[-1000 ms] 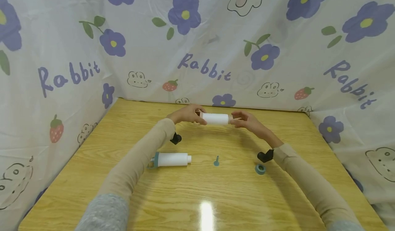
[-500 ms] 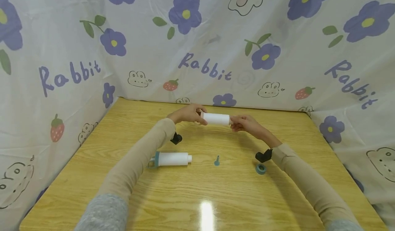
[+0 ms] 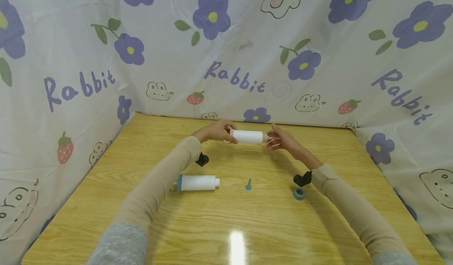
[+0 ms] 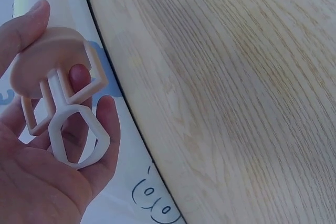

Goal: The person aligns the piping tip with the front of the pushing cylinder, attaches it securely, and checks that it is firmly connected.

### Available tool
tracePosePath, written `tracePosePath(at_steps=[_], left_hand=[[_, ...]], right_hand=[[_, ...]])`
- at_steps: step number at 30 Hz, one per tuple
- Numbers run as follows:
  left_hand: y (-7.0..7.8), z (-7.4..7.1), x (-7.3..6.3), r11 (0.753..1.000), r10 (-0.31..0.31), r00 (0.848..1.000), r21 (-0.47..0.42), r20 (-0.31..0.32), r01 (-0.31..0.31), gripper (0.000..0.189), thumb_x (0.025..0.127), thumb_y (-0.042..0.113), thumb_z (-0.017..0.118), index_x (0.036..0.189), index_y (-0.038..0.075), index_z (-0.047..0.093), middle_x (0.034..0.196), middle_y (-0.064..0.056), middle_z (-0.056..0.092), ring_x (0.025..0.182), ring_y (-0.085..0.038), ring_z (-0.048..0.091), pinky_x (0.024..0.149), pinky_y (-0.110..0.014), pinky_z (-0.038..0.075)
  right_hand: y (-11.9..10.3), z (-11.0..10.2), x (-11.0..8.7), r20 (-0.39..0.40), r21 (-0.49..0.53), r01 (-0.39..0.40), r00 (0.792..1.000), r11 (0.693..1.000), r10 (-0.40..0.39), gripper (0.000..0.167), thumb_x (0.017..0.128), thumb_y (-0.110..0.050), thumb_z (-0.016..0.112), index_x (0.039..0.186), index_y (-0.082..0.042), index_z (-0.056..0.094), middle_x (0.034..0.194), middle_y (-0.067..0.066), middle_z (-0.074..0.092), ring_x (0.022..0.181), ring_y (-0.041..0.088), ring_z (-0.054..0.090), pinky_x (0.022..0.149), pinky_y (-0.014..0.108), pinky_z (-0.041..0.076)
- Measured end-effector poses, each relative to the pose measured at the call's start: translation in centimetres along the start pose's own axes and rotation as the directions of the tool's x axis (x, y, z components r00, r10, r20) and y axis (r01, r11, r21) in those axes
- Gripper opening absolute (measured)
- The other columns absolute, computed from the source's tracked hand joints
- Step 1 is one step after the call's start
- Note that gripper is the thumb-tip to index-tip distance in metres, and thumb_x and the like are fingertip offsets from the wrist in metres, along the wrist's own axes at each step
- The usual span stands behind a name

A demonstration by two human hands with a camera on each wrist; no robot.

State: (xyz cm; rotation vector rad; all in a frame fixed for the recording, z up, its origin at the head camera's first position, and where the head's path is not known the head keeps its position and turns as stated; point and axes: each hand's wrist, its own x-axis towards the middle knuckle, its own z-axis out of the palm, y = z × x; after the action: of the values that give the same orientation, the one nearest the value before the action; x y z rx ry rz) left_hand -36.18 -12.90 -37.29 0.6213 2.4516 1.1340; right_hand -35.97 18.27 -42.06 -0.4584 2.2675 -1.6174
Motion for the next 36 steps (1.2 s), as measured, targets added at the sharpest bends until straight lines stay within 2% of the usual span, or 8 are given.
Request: tracePosePath(at_steps=[3, 7, 9, 12, 16, 20, 28, 36], left_hand=[[-0.2, -0.1, -0.1, 1.000, -0.011, 1.000, -0.005, -0.008, 0.010, 0.052, 0.085, 0.025, 0.080, 0.131, 0.013, 0.057, 0.109, -0.012, 0.066, 0.106, -0.039, 0.062, 0.097, -0.056, 0.049], [-0.3, -0.2, -0.3, 1.000, -0.018, 1.000, 0.006, -0.015, 0.018, 0.051, 0.086, 0.025, 0.079, 0.131, 0.013, 0.057, 0.107, -0.012, 0.066, 0.105, -0.040, 0.063, 0.094, -0.054, 0.050], [-0.3, -0.2, -0.3, 1.000, -0.017, 1.000, 0.008, -0.016, 0.017, 0.051, 0.086, 0.025, 0.079, 0.130, 0.013, 0.057, 0.107, -0.012, 0.067, 0.105, -0.041, 0.062, 0.094, -0.054, 0.049], [-0.4, -0.2, -0.3, 1.000, -0.011, 1.000, -0.006, -0.015, 0.011, 0.049, 0.085, 0.024, 0.080, 0.128, 0.013, 0.059, 0.106, -0.012, 0.067, 0.106, -0.043, 0.062, 0.094, -0.056, 0.049], [-0.4, -0.1, -0.3, 1.000, -0.004, 1.000, -0.022, -0.008, 0.004, 0.048, 0.085, 0.024, 0.080, 0.127, 0.014, 0.059, 0.106, -0.012, 0.067, 0.110, -0.045, 0.060, 0.097, -0.059, 0.048], [-0.3, 0.0, -0.2, 1.000, -0.002, 1.000, -0.017, -0.008, 0.002, 0.049, 0.085, 0.024, 0.080, 0.128, 0.014, 0.059, 0.109, -0.012, 0.066, 0.110, -0.043, 0.060, 0.097, -0.057, 0.049], [0.0, 0.3, -0.1, 1.000, 0.014, 0.999, 0.012, -0.030, -0.013, 0.046, 0.083, 0.023, 0.082, 0.123, 0.014, 0.061, 0.106, -0.010, 0.063, 0.095, -0.023, 0.058, 0.095, -0.055, 0.050], [0.1, 0.4, 0.3, 0.999, 0.009, 0.999, 0.050, -0.038, -0.007, 0.046, 0.083, 0.023, 0.082, 0.124, 0.014, 0.062, 0.108, -0.009, 0.064, 0.095, -0.022, 0.058, 0.092, -0.051, 0.052]], right_hand=[[-0.1, 0.1, -0.4, -0.013, 0.020, 0.089, 0.996, 0.996, -0.089, 0.057, 0.105, -0.034, 0.051, 0.146, 0.003, 0.039, 0.138, 0.025, 0.050, 0.120, 0.035, 0.059, 0.107, 0.057, 0.044], [-0.4, 0.5, -1.1, 0.017, 0.035, 0.173, 0.985, 0.984, -0.173, 0.057, 0.096, -0.009, 0.064, 0.146, 0.001, 0.040, 0.142, 0.027, 0.045, 0.129, 0.038, 0.054, 0.104, 0.045, 0.050], [-0.4, 0.8, -1.0, 0.038, 0.030, 0.191, 0.981, 0.981, -0.192, 0.058, 0.095, -0.006, 0.066, 0.146, 0.001, 0.040, 0.143, 0.027, 0.044, 0.131, 0.043, 0.050, 0.101, 0.039, 0.053], [-0.4, 1.1, -0.9, 0.050, 0.011, 0.188, 0.981, 0.982, -0.188, 0.054, 0.094, -0.006, 0.068, 0.142, 0.000, 0.045, 0.142, 0.025, 0.045, 0.131, 0.046, 0.049, 0.100, 0.041, 0.053], [-0.3, 1.1, -0.6, 0.016, -0.059, 0.161, 0.987, 0.985, -0.160, 0.046, 0.096, -0.016, 0.067, 0.137, -0.003, 0.052, 0.135, 0.020, 0.054, 0.119, 0.031, 0.059, 0.103, 0.056, 0.047], [-0.1, 0.9, -0.5, -0.011, -0.051, 0.124, 0.992, 0.991, -0.125, 0.040, 0.099, -0.025, 0.063, 0.131, -0.001, 0.058, 0.120, 0.013, 0.066, 0.102, 0.019, 0.067, 0.102, 0.060, 0.046], [0.2, 0.5, 0.0, 0.044, 0.035, 0.009, 0.999, 0.999, -0.010, 0.046, 0.103, -0.037, 0.054, 0.119, 0.006, 0.063, 0.089, 0.002, 0.070, 0.088, 0.022, 0.068, 0.094, 0.049, 0.054], [0.1, 0.3, 0.3, 0.080, 0.012, -0.051, 0.996, 0.999, 0.050, 0.053, 0.103, -0.042, 0.052, 0.119, 0.007, 0.060, 0.081, 0.001, 0.066, 0.085, 0.021, 0.067, 0.089, 0.048, 0.056]])
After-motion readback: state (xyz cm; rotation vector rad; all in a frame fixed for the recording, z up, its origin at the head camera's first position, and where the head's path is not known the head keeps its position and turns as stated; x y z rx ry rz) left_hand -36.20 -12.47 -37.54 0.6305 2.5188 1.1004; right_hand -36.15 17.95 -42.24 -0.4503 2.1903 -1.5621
